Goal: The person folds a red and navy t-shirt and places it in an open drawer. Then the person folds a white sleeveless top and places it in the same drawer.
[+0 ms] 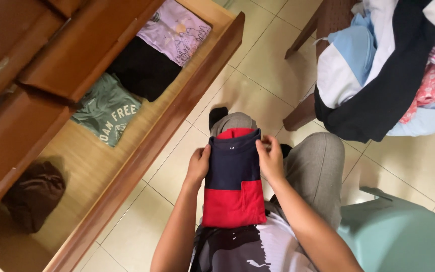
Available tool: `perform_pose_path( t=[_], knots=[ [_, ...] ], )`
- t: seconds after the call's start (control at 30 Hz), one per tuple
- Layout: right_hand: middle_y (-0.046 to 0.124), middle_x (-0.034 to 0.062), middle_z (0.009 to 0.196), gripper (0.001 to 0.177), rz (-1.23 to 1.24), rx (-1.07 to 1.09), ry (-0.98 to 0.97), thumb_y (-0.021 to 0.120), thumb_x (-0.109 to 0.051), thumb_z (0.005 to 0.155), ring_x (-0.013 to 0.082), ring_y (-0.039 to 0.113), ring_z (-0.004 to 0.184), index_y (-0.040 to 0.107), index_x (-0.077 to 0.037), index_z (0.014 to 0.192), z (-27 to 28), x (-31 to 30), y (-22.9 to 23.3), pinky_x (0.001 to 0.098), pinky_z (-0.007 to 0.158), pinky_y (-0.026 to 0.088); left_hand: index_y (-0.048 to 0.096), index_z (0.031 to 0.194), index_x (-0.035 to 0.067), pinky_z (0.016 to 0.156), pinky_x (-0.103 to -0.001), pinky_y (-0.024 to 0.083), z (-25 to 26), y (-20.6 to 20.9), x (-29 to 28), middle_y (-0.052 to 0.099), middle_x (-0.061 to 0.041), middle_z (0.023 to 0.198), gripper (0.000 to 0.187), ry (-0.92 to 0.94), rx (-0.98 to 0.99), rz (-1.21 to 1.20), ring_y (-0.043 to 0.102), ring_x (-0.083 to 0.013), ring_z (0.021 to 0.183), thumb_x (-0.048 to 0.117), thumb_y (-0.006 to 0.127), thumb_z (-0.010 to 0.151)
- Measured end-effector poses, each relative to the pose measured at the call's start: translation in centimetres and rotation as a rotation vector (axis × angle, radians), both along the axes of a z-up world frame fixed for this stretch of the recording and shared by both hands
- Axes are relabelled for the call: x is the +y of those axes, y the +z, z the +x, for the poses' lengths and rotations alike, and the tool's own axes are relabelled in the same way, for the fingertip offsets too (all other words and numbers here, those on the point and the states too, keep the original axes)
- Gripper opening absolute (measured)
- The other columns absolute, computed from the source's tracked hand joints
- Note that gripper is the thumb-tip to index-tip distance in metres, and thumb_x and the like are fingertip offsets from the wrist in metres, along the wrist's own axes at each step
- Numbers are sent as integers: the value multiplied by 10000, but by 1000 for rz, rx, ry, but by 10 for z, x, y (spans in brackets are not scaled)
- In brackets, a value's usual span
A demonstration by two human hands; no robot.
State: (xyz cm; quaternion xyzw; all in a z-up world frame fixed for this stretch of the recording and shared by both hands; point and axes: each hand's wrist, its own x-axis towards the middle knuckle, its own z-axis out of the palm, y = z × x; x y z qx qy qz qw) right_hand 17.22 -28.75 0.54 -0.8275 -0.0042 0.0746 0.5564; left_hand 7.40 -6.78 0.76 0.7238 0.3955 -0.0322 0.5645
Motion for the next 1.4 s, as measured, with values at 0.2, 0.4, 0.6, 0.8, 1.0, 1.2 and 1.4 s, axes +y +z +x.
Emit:
perform_pose_path(
  t=[0.2, 0.4, 0.6, 0.8, 1.0, 1.2, 1.4],
  knots=[
    [684, 124, 1122, 508, 303, 465, 47, 700, -443, 994, 215, 667, 913, 646, -37, 1295, -37, -20, 0, 375, 758, 591, 637, 1353, -75, 1089, -685, 364, -13, 35, -2, 604, -357, 1363, 758, 97, -44, -462, 507, -499, 1363, 570, 697, 959],
    [701, 63, 823, 171, 492, 294, 189, 782, -104, 900, 138, 639, 771, 712, -18, 1029, -40, -34, -1, 293, 720, 570, 658, 1012, 7, 725, -325, 629, -22, -1, 7, 711, -87, 873, 242, 144, -613, -758, 742, -217, 831, 12, 796, 814],
    [658, 19, 764, 163, 564, 79, 206, 783, -149, 910, 94, 599, 718, 653, -65, 963, -18, -18, 22, 240, 644, 533, 589, 1354, -25, 921, -551, 589, -10, 16, 9, 701, -277, 1232, 600, 190, -765, -1007, 705, -403, 1108, -78, 703, 767],
    [671, 176, 1070, 497, 228, 194, 61, 729, -152, 959, 200, 636, 800, 526, 21, 1379, 4, -14, -11, 280, 600, 565, 265, 1576, 102, 1056, -583, 501, 17, 32, 9, 429, -396, 1491, 809, 198, -338, -310, 508, -558, 1315, 68, 729, 915],
    [427, 308, 1505, 455, -215, -610, 335, 630, -129, 985, 480, 420, 1408, 543, 45, 1396, -15, 15, 62, 550, 1142, 377, 646, 1333, -10, 1000, -545, 489, 12, 87, -44, 556, -288, 1458, 434, -340, -617, 777, 492, -549, 1321, 34, 687, 903],
    [320, 252, 1647, 572, -284, -732, 536, 516, -252, 1055, 460, 273, 1508, 427, 14, 1553, 3, 35, 7, 519, 1213, 235, 293, 1644, 171, 1114, -712, 341, 38, 45, -43, 198, -70, 1732, 696, -636, -288, 627, 143, -474, 1555, 290, 424, 970],
    [137, 275, 1695, 661, -205, -649, 500, 502, -288, 1076, 504, 170, 1520, 269, -7, 1627, -2, 25, -3, 559, 1222, 183, 284, 1645, 176, 1217, -631, 268, 52, 10, -24, 251, -233, 1682, 661, -392, -374, 305, 231, -499, 1531, 489, 398, 1074]
  ],
)
